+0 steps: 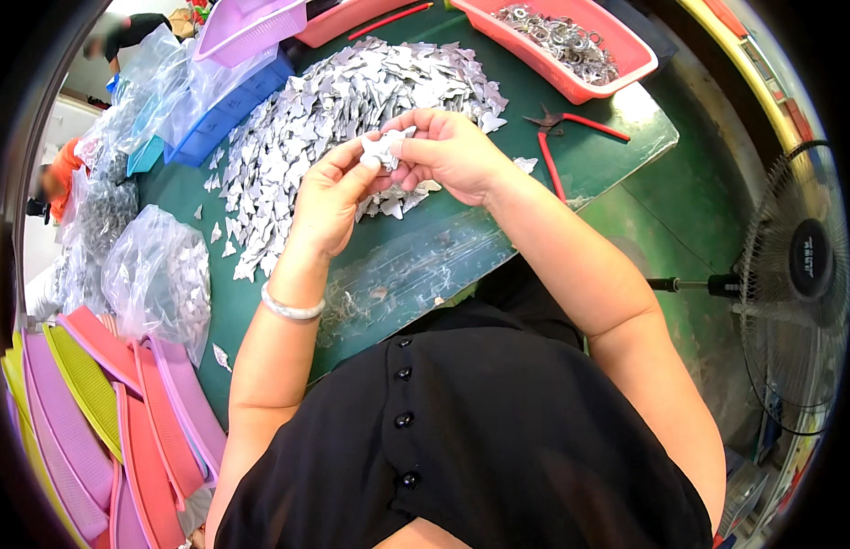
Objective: The person repeatedly picks up small silver star-shaped pieces and a small metal ring from a pile on a green table. They insert the ring into the center of each star piece and place the assembled unit into a clear plastic bag. The person continues this repetitive assembly process throughout the clip.
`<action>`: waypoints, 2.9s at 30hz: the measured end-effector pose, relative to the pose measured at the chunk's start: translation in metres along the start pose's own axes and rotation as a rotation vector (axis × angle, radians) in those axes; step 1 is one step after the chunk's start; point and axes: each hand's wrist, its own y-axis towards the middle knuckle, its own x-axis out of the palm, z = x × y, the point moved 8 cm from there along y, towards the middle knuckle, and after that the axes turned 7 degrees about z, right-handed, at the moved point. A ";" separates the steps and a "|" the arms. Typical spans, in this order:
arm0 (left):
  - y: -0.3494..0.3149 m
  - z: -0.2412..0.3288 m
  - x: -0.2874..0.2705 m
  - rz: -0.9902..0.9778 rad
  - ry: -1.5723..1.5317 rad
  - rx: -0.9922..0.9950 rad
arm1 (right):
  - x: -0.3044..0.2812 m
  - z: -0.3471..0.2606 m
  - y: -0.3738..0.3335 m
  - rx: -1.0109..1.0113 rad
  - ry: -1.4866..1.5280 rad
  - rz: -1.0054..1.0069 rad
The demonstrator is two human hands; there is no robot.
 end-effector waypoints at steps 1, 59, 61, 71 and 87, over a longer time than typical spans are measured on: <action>-0.001 -0.001 -0.002 0.014 -0.056 -0.023 | 0.003 -0.001 -0.002 -0.005 0.011 -0.004; -0.027 -0.031 -0.036 0.009 -0.711 -0.283 | 0.028 0.032 -0.008 0.178 0.271 -0.026; -0.029 -0.024 -0.032 -0.008 -0.751 -0.317 | 0.029 0.032 -0.009 0.189 0.286 -0.035; -0.024 -0.042 -0.050 -0.010 -0.845 -0.269 | 0.037 0.029 -0.008 0.197 0.366 -0.087; -0.036 -0.030 -0.028 -0.089 -1.105 -0.334 | 0.069 0.009 -0.009 -0.097 0.207 -0.263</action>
